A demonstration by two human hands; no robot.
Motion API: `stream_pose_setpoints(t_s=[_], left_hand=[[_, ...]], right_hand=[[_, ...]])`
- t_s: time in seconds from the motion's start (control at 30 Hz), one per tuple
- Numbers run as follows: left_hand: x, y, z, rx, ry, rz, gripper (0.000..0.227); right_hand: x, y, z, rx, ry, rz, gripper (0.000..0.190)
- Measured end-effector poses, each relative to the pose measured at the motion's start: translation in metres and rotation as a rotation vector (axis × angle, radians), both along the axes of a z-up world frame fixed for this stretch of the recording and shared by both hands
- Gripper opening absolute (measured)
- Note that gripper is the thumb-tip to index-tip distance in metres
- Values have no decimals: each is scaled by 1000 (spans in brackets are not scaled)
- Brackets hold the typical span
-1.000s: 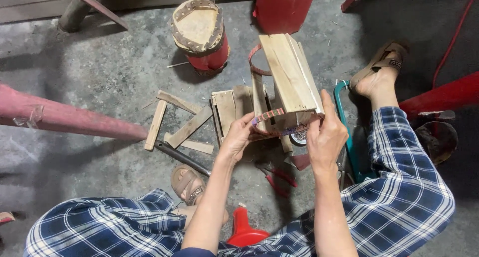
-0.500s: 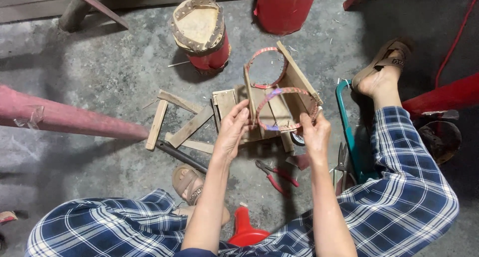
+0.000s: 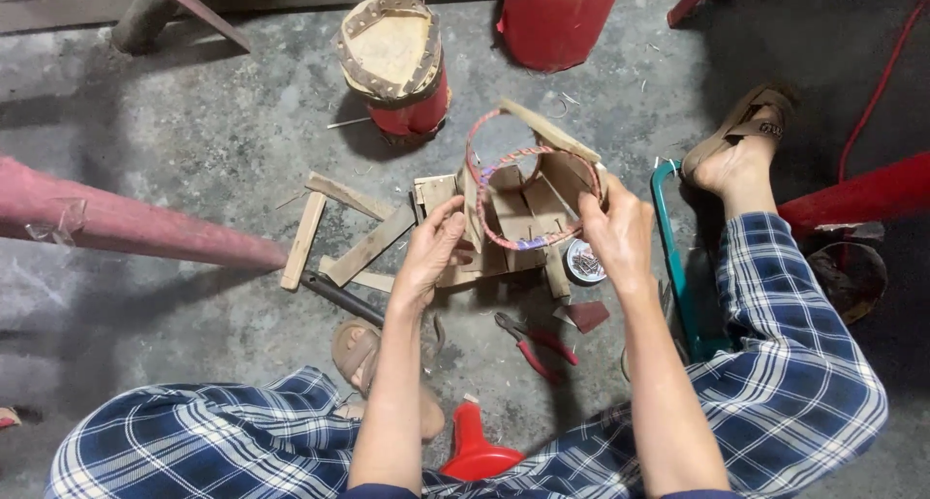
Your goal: The person assembles a small wooden frame by attaching a colorful woven band to its sides using pliers and nails. They repeatedly position the band, insert nails, and bend them to secure the band in place.
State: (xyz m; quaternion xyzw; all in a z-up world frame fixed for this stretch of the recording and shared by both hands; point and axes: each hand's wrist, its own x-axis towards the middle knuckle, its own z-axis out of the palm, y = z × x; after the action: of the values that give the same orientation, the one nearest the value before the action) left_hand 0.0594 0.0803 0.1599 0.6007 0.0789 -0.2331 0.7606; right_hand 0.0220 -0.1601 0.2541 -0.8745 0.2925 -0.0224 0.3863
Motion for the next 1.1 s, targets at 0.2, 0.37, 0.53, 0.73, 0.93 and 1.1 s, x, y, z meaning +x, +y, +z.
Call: stream_pose_setpoints(t_s=[0.2, 0.37, 0.53, 0.73, 0.93, 1.1], left_hand=[[-3, -2, 8, -6, -6, -6, 68], [-1, 1, 5, 39, -58, -23, 59], [-4, 1, -22, 76, 0, -110, 53], [-4, -7, -27, 97, 97, -179, 51], [12, -12, -91, 198, 53, -119, 44], [10, -17, -90, 201, 32, -96, 41]], right_hand=[[16, 8, 13, -19, 75, 190, 22], [32, 5, -16, -74, 109, 252, 22], [42, 3, -27, -132, 151, 296, 26], [39, 4, -22, -69, 54, 292, 25], [-36, 6, -72, 188, -147, -48, 40], [-146, 44, -204, -148, 452, 478, 41]])
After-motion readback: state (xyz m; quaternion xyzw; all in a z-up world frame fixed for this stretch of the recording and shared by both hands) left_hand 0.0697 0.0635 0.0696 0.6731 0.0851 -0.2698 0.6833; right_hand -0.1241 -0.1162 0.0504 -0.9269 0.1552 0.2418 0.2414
